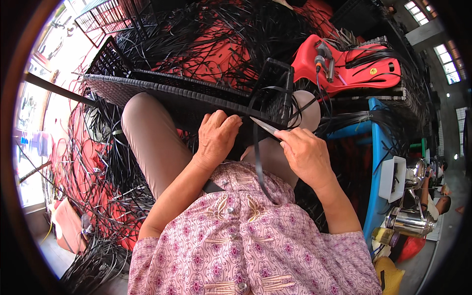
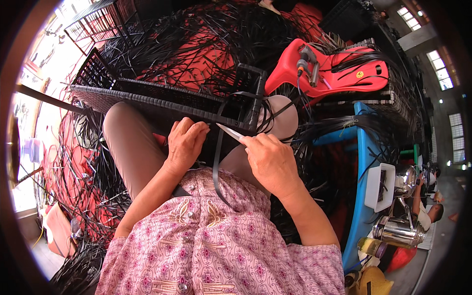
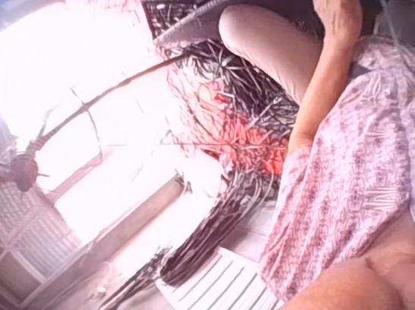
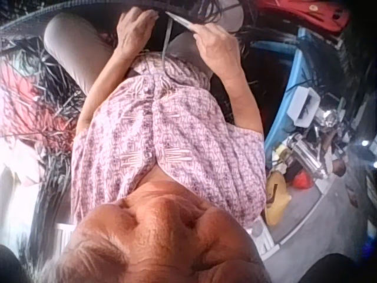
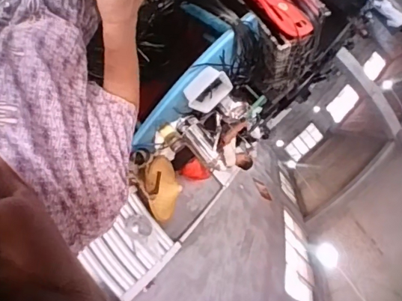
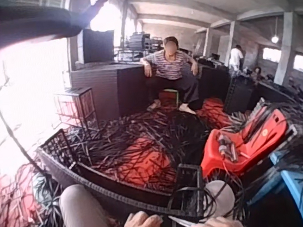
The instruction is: The person weaves black plastic strips into the frame of a wicker chair using a metal prying tool to tuck the ends into the pattern.
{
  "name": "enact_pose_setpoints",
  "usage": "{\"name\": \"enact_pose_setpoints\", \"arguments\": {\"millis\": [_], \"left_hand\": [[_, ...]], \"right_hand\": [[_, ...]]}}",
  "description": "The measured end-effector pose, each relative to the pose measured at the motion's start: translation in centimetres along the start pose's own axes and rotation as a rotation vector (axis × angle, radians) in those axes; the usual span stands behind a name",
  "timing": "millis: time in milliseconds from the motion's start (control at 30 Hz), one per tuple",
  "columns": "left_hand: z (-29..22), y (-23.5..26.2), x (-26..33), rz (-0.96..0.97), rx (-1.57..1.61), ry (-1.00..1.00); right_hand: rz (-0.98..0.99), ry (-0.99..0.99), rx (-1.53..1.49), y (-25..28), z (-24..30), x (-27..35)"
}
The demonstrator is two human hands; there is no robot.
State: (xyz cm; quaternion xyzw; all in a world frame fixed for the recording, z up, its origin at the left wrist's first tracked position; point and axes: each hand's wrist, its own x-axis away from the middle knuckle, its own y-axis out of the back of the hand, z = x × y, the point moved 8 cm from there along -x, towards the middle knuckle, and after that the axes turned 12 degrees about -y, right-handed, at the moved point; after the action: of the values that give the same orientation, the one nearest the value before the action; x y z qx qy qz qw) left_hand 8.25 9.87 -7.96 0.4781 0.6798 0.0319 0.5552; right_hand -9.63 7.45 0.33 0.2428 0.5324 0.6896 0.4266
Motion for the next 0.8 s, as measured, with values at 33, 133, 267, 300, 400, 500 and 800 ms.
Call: {"name": "enact_pose_setpoints", "arguments": {"millis": [33,133,267,300,400,500,800], "left_hand": [[0.0,-0.1,0.0,-0.002,0.001,-0.004],[0.1,-0.2,0.0,-0.004,-0.004,-0.013],[-0.1,-0.1,-0.1,0.008,-0.019,-0.007],[-0.1,0.0,-0.2,0.008,-0.021,-0.006],[-0.3,0.1,-0.6,0.016,-0.003,0.009],[-0.5,0.2,-0.7,0.01,0.003,0.005],[-0.1,-0.2,-1.2,0.002,-0.024,0.007]], "right_hand": [[-0.007,0.005,0.006,-0.2,0.1,0.3],[-0.006,-0.046,0.055,-0.7,0.6,0.9],[-0.063,-0.081,0.155,-1.1,1.6,1.3],[-0.023,-0.115,0.152,-1.5,1.6,1.6],[-0.039,-0.173,0.209,-2.1,2.1,2.4],[-0.06,-0.197,0.253,-2.4,2.7,2.6],[-0.274,0.069,0.394,-2.5,1.7,1.8]]}}
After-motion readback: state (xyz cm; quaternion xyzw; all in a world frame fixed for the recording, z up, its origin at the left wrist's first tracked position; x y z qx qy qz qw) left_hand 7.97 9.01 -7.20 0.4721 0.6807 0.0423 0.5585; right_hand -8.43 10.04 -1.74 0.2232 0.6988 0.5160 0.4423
